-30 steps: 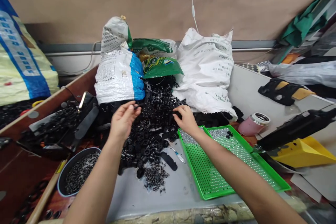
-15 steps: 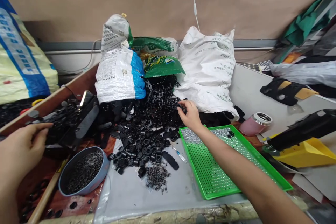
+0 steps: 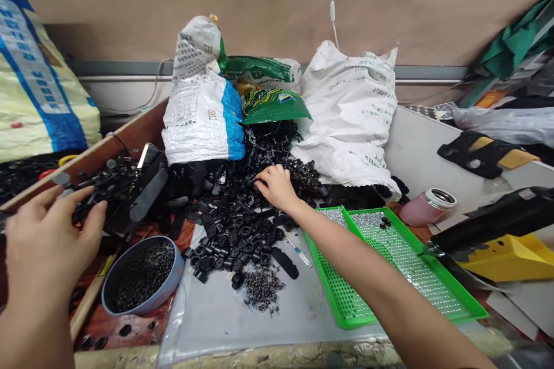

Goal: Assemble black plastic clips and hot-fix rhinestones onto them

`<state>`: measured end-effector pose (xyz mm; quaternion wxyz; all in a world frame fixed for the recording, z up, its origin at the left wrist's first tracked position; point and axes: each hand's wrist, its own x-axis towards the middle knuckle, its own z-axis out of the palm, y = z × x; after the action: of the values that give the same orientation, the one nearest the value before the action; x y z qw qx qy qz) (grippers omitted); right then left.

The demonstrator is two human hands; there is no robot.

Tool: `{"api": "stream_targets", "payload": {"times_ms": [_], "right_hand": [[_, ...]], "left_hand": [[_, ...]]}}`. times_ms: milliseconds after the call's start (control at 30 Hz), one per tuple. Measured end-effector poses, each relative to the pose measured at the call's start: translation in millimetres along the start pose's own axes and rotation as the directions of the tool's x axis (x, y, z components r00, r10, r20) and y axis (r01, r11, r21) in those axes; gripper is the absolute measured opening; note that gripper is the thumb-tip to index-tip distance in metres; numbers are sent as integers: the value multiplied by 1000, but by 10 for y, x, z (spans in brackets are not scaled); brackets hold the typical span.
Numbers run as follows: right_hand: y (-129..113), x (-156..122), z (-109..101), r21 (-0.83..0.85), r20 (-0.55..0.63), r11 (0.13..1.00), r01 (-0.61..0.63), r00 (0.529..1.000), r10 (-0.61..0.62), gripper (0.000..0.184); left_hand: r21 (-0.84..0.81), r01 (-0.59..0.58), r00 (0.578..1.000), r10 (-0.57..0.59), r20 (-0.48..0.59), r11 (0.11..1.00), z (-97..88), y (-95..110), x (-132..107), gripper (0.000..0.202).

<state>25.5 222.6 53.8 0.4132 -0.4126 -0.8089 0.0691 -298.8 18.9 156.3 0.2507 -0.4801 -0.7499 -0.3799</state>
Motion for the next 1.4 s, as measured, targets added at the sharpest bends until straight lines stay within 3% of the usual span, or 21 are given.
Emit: {"api": "stream_targets", "payload": {"times_ms": [100,167,267,400,533,700,833,933,1067,1167,1267,1400], "right_hand": [[116,154,-143,73,-113,997,-33,993,41,25],[226,200,-239,123,-164,991,-55,984,75,28],[390,162,-320,180,-195,980,-87,973,123,27],[500,4,-371,200,-238,975,-92,961,139,30],[483,-138,-429,131,-236,991,-11,971,42,26],[473,-252,-448,33,-112,992,121,987,-117,25],[476,-366,-496,-36,-105,991,127,986,-130,32],[439,-449,-565,-65,-106,990,124,986,-130,39],[362,-503,-624,-187,46,972,142,990,-136,45],[311,-523,-619,-242,135,957,160,982,-130,44],[281,-536,-602,-270,178,951,152,978,-106,46],[277,-496,-613,-328,213,940,92,977,-21,50]], "left_hand": [[-79,-139,983,128,-133,987,48,217,-127,35],[-145,-158,983,141,-121,977,118,372,-217,32],[-281,-211,973,228,27,936,259,586,-392,26],[-447,-226,916,345,206,866,457,817,-676,26],[-531,-194,862,402,309,825,619,1013,-895,27],[-592,-128,812,427,398,796,820,1170,-996,29],[-532,-83,773,392,500,843,1056,1187,-988,36],[-454,-62,783,326,530,889,1290,1206,-923,42],[-337,-51,815,234,530,940,1634,1299,-722,44],[-261,-52,810,194,554,964,1845,1386,-526,33],[-227,-44,799,171,577,973,1933,1450,-361,19],[-277,-40,809,194,555,960,1827,1472,-291,17]]}}
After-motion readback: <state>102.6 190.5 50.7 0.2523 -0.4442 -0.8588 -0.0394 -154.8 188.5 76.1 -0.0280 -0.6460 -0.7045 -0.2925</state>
